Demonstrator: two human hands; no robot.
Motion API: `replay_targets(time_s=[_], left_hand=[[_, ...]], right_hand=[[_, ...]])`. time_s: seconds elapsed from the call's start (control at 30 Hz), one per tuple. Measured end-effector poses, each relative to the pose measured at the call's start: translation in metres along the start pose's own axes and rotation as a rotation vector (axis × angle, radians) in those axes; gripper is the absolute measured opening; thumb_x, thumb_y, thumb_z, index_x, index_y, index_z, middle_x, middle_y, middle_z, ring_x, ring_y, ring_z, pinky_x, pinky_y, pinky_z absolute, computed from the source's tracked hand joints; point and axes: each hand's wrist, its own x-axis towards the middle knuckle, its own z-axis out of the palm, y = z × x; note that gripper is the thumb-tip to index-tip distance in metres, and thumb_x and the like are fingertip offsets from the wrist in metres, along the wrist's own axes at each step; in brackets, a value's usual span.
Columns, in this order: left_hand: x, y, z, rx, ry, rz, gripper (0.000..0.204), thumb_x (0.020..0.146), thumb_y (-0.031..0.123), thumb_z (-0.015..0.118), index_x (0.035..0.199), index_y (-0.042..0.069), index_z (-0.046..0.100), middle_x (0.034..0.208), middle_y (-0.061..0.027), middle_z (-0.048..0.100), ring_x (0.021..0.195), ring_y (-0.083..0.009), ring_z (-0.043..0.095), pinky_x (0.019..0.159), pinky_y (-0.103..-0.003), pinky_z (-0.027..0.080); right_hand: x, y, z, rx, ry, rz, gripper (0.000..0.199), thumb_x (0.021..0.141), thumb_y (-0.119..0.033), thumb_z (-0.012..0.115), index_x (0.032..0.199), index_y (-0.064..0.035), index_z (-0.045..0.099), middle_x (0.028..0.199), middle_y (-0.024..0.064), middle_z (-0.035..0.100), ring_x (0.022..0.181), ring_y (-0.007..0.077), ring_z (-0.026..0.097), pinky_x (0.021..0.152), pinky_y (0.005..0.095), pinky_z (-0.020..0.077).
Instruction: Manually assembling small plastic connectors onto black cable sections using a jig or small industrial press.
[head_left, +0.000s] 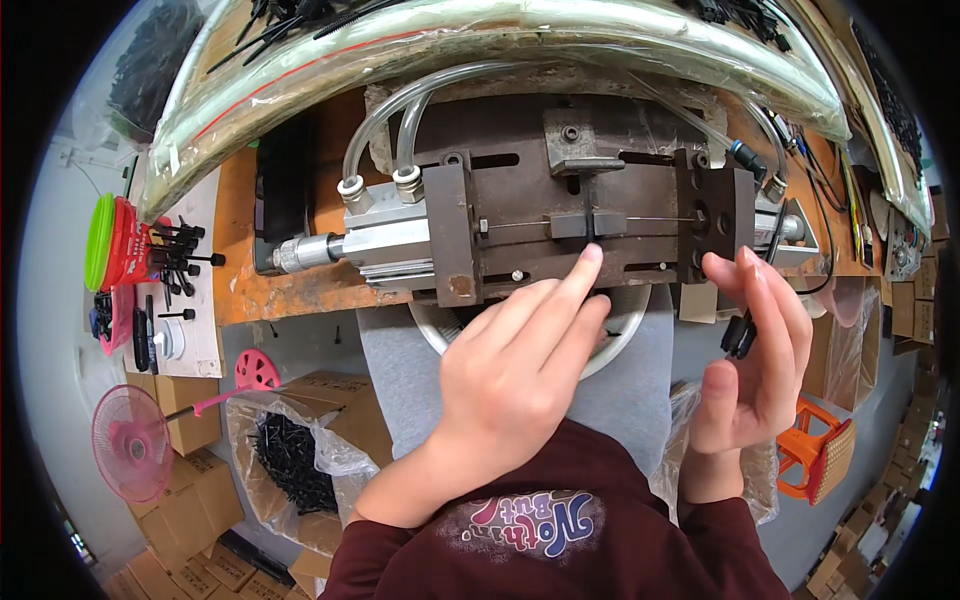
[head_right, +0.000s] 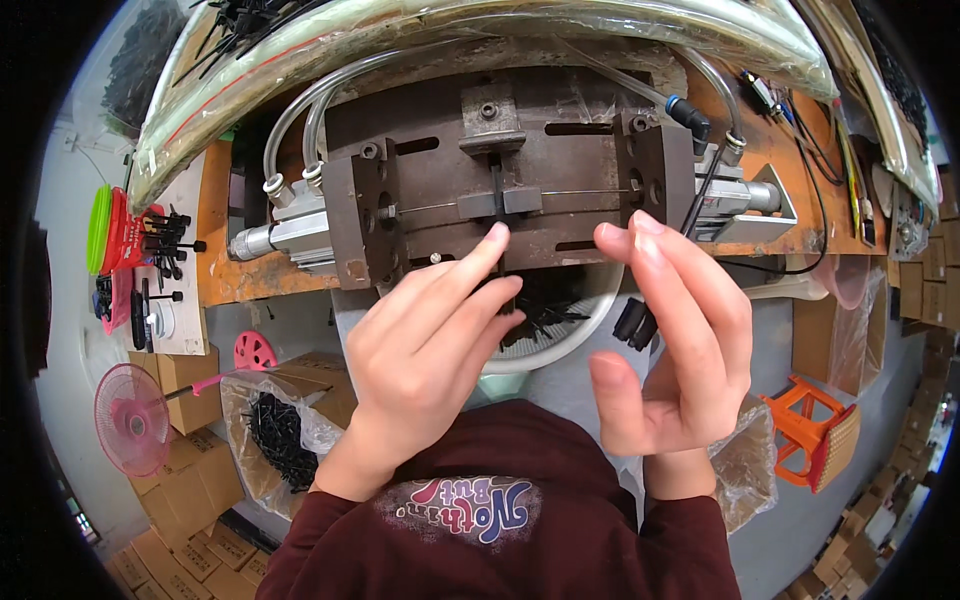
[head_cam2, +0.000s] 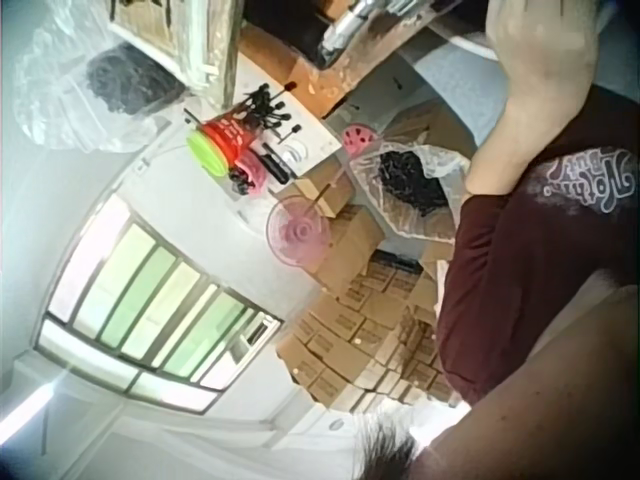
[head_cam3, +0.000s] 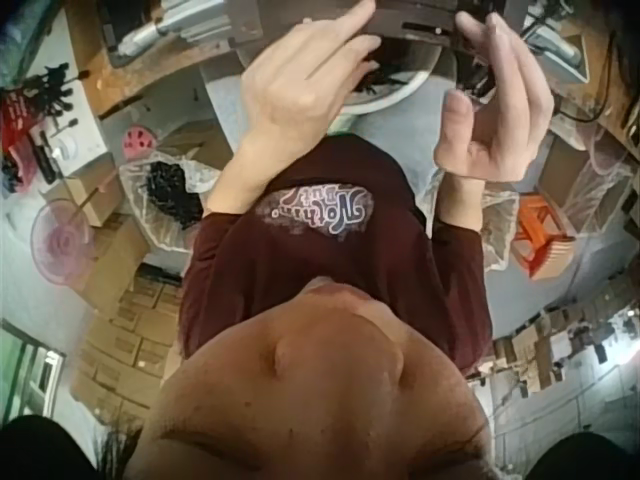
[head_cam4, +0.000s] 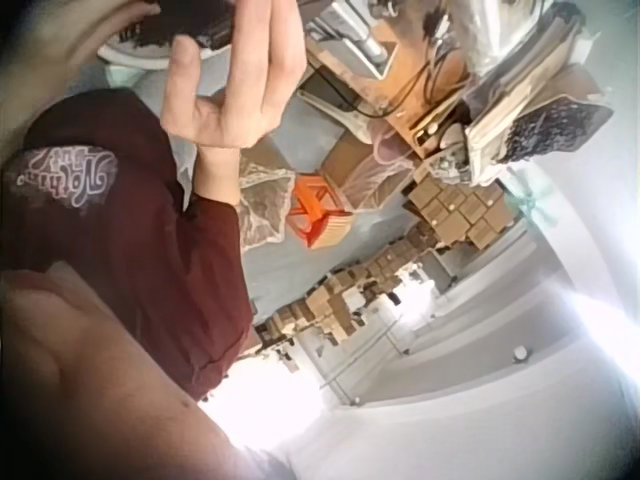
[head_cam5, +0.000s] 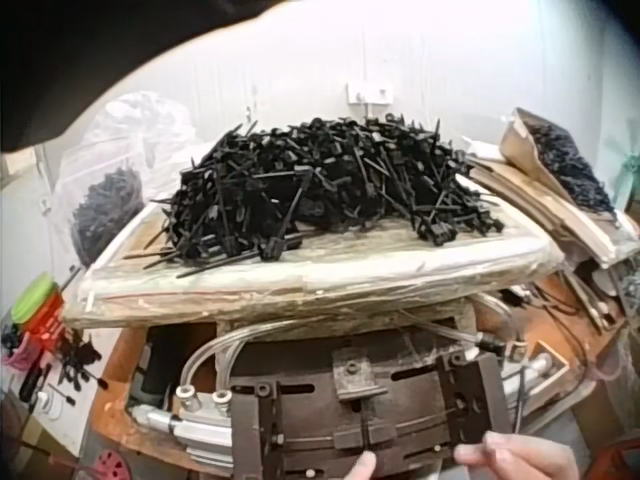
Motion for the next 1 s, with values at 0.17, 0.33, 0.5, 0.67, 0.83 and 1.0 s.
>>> replay_targets(time_s=[0.17,0.33,0.5,0.67,0.83,1.0], left_hand=[[0.007,0.000,0.005,0.130,-0.064,0.038,0.026,0.067,0.009,0.078,0.091,0.005,0.071,0.117,-0.0092,0.069,0.069,-0.0155,0.066,0.062,-0.027,0.050],[0.011,0.001,0.000,0.174,-0.125,0.015,0.025,0.069,0.010,0.079,0.092,0.005,0.070,0.118,-0.0086,0.069,0.062,-0.0147,0.064,0.058,-0.026,0.049],[0.010,0.000,0.000,0.150,-0.108,0.013,0.025,0.069,0.011,0.079,0.092,0.005,0.071,0.117,-0.0086,0.069,0.058,-0.0148,0.061,0.056,-0.026,0.048],[0.004,-0.002,-0.014,0.007,-0.186,0.052,0.025,0.069,0.011,0.078,0.092,0.005,0.071,0.116,-0.0090,0.069,0.059,-0.0150,0.062,0.054,-0.026,0.047],[-0.027,-0.003,-0.029,-0.248,-0.534,0.042,0.023,0.071,0.013,0.077,0.091,0.005,0.070,0.109,-0.0062,0.071,0.066,-0.0191,0.066,0.058,-0.030,0.052],[-0.059,-0.019,0.000,-0.346,-0.618,-0.046,0.022,0.074,0.017,0.075,0.092,0.006,0.069,0.102,-0.0034,0.070,0.073,-0.0247,0.068,0.064,-0.034,0.056]], right_hand=[[-0.006,-0.005,0.010,0.335,0.159,0.100,0.034,0.076,0.007,0.072,0.106,0.0059,0.058,0.124,0.0318,0.054,0.102,0.0379,0.067,0.084,0.0382,0.0578],[-0.009,-0.012,-0.003,0.291,-0.025,0.233,0.035,0.070,0.012,0.074,0.099,0.0019,0.058,0.126,0.0352,0.053,0.100,0.0340,0.068,0.081,0.0385,0.0590],[-0.002,-0.013,0.002,-0.030,-0.176,0.066,0.030,0.069,0.007,0.077,0.097,0.0032,0.068,0.116,0.0200,0.064,0.091,0.0296,0.067,0.076,0.0347,0.0574],[0.002,-0.004,0.012,-0.101,-0.254,-0.013,0.025,0.070,0.006,0.074,0.093,0.0052,0.065,0.119,0.0222,0.064,0.083,0.0276,0.067,0.070,0.0328,0.0555],[0.005,-0.002,0.024,-0.170,-0.407,-0.038,0.019,0.074,0.000,0.068,0.093,0.0019,0.064,0.123,0.0183,0.064,0.066,0.0195,0.063,0.061,0.0289,0.0504],[0.010,0.003,0.031,-0.285,-0.447,-0.093,0.022,0.072,-0.004,0.063,0.093,-0.0006,0.063,0.125,0.0170,0.064,0.052,0.0130,0.053,0.053,0.0251,0.0440]])
